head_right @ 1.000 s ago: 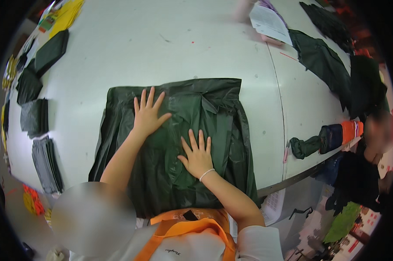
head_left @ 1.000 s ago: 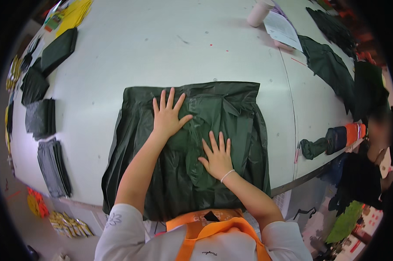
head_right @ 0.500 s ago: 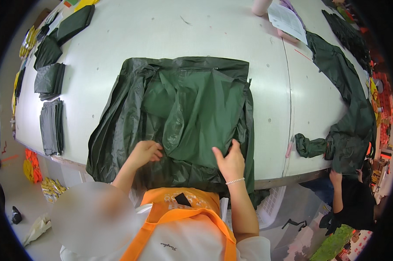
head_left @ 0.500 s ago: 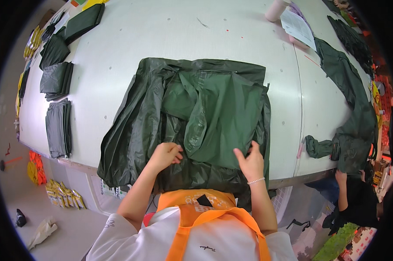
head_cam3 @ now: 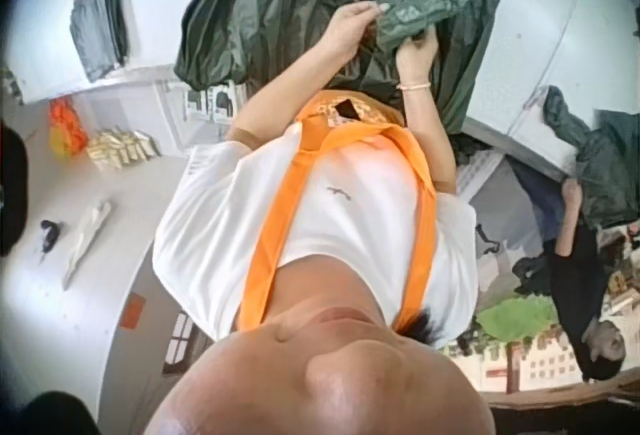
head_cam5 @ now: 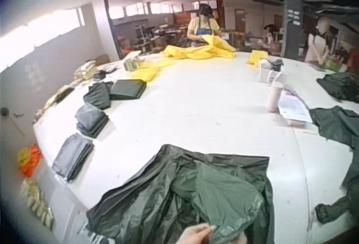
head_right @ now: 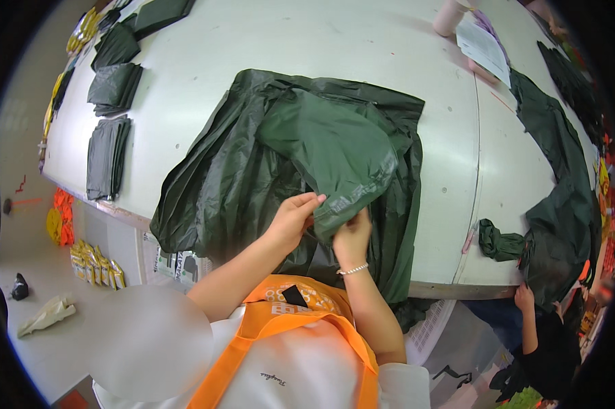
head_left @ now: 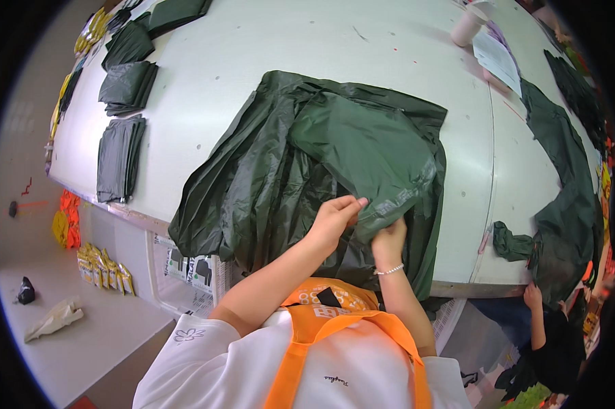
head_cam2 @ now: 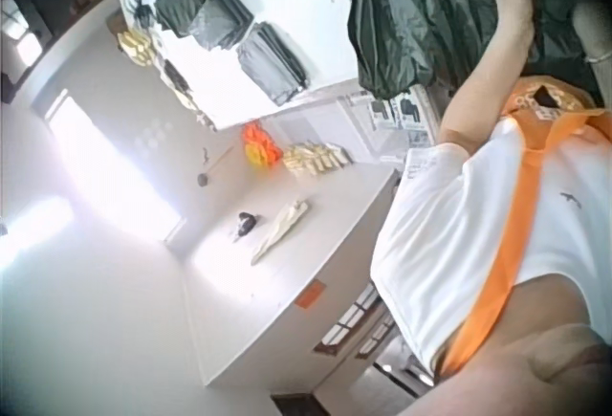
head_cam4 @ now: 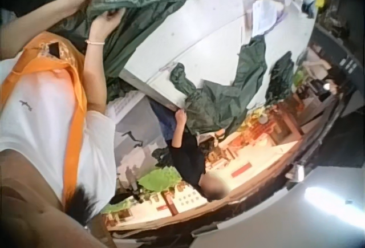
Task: The person folds a dark green jacket on a white table. They smooth the fabric, fold the sleeves inward, fold the jacket in half, then fold it again into a compact rectangle and place it on a stack of similar folded jackets.
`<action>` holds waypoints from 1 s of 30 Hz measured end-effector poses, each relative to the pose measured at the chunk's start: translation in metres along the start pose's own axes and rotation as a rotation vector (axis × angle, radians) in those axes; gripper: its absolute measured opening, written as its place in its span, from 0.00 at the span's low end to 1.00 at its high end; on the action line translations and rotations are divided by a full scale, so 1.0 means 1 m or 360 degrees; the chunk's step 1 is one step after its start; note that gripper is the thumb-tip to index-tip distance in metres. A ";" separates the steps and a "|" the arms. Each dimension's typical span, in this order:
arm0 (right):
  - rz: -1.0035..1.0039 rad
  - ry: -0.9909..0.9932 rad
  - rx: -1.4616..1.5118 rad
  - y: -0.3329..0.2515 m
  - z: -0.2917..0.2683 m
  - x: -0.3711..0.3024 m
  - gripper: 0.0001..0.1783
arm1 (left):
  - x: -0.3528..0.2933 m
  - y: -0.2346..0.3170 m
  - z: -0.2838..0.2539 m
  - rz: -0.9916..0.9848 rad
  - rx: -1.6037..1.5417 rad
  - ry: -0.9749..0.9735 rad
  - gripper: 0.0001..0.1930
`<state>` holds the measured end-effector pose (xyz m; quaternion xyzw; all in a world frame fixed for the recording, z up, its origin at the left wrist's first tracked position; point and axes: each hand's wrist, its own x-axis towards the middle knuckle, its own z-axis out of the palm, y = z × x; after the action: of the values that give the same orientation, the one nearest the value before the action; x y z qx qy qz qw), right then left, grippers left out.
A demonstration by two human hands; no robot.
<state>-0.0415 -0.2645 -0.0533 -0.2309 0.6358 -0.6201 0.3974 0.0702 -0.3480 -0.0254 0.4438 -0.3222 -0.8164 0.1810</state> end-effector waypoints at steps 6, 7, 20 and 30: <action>0.0025 0.0497 -0.0328 -0.012 -0.049 0.009 0.14 | -0.023 -0.028 -0.013 0.0105 -0.0606 0.0354 0.05; -0.0175 0.0613 -0.0451 -0.017 -0.042 0.008 0.16 | -0.026 -0.034 -0.016 0.0179 -0.0739 0.0301 0.04; 0.0579 -0.1832 -0.1187 0.004 0.035 0.089 0.14 | -0.051 0.042 0.015 0.0683 0.0097 -0.0007 0.09; -0.0067 -0.0842 -0.1067 -0.029 0.009 0.077 0.10 | -0.040 0.041 -0.086 0.0409 0.0102 0.0116 0.16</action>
<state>-0.0845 -0.3339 -0.0415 -0.5113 0.6736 -0.3064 0.4370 0.1648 -0.3858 -0.0068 0.4338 -0.3955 -0.7591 0.2812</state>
